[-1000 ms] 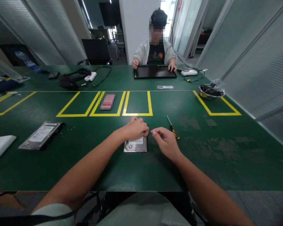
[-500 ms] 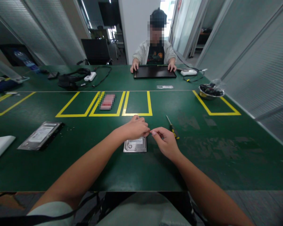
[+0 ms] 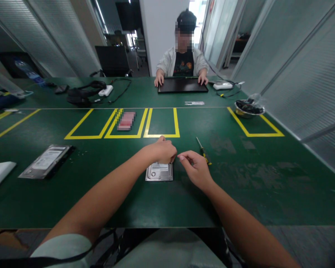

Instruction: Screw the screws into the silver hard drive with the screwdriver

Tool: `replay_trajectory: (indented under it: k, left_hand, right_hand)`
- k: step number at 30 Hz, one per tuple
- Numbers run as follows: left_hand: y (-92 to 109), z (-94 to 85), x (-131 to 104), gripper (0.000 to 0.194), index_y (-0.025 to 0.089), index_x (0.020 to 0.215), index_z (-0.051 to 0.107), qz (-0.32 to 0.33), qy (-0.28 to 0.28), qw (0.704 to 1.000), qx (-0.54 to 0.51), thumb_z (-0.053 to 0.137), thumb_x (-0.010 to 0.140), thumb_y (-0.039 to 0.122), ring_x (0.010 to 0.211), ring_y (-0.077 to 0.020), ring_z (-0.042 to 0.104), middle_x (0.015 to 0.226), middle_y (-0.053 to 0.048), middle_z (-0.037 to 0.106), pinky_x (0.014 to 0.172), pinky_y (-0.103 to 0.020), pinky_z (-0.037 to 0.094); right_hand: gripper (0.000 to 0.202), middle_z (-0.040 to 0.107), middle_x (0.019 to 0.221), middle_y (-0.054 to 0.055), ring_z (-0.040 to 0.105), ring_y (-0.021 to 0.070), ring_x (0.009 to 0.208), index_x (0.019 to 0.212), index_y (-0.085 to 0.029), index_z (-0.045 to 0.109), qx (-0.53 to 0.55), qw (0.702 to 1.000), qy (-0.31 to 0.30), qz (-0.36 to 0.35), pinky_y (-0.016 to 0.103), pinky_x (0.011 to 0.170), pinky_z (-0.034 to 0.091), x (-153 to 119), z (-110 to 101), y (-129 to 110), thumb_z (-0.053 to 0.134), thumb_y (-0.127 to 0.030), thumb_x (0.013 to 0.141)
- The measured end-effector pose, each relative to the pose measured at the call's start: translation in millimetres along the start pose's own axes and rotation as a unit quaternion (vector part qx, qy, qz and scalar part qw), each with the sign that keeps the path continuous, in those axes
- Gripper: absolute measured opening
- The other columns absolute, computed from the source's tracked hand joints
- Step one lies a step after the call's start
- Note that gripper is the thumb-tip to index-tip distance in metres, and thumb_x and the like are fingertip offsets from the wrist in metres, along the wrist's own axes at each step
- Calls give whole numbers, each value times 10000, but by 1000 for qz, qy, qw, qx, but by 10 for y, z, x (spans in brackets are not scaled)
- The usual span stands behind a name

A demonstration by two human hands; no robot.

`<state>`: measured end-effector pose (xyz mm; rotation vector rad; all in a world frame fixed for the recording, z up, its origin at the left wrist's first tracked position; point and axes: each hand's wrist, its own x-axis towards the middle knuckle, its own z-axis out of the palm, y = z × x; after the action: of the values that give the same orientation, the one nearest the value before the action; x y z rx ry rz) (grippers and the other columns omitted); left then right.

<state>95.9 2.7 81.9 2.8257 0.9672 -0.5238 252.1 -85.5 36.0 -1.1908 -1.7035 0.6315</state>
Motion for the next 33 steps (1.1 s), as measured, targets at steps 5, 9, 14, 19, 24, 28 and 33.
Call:
replay_trajectory:
  k: [5,9,14,19,24,28,33]
  left_hand:
    - [32,-44,20,237,164,791,740,-14,-23,1000,7,539,831,283,851,-272,589,794,-130,712,876,-478,321]
    - [3,-14,1,178,191,793,727,-8,8,1000,-3,554,807,232,860,-279,595,787,-103,714,878,-496,301]
    - [-23,52,-36,108,204,755,694,-8,46,998,-33,589,779,200,861,-260,584,778,-64,706,884,-481,285]
    - [-38,103,-55,109,202,720,680,-3,76,995,-60,590,766,160,813,-230,572,744,-45,697,879,-451,280]
    - [-58,138,-165,144,204,803,651,-19,158,983,-94,517,854,188,884,-227,568,836,-40,698,856,-398,284]
    - [-46,220,-347,107,198,867,609,-65,254,958,-113,513,901,232,917,-229,556,906,-43,680,833,-377,285]
    - [-1,417,-555,100,202,903,597,-108,326,928,-144,515,922,257,901,-220,535,877,-27,660,812,-370,291]
  right_hand:
    - [187,671,790,17,581,137,699,855,-182,693,2,1000,-1,1,258,655,422,-6,-6,-13,542,-259,935]
    - [189,663,785,18,576,137,700,847,-180,689,-1,1000,-3,-1,258,653,418,-2,-10,-28,537,-251,934]
    - [191,660,785,19,575,138,702,845,-180,686,-2,1000,-6,-2,260,657,418,-7,-11,-41,534,-252,936]
    - [202,665,807,25,579,143,711,857,-189,684,-18,1000,-10,7,264,664,427,-8,-12,-7,518,-264,946]
    - [95,638,833,30,575,147,736,914,-178,673,-134,988,-78,26,261,698,441,15,-8,93,586,-165,879]
    - [129,632,933,56,592,160,857,924,-169,666,-231,957,-170,38,262,793,442,1,32,129,588,-92,855]
    - [68,624,926,42,590,159,861,886,-190,633,-293,936,-191,35,254,785,428,-13,95,107,571,-187,913]
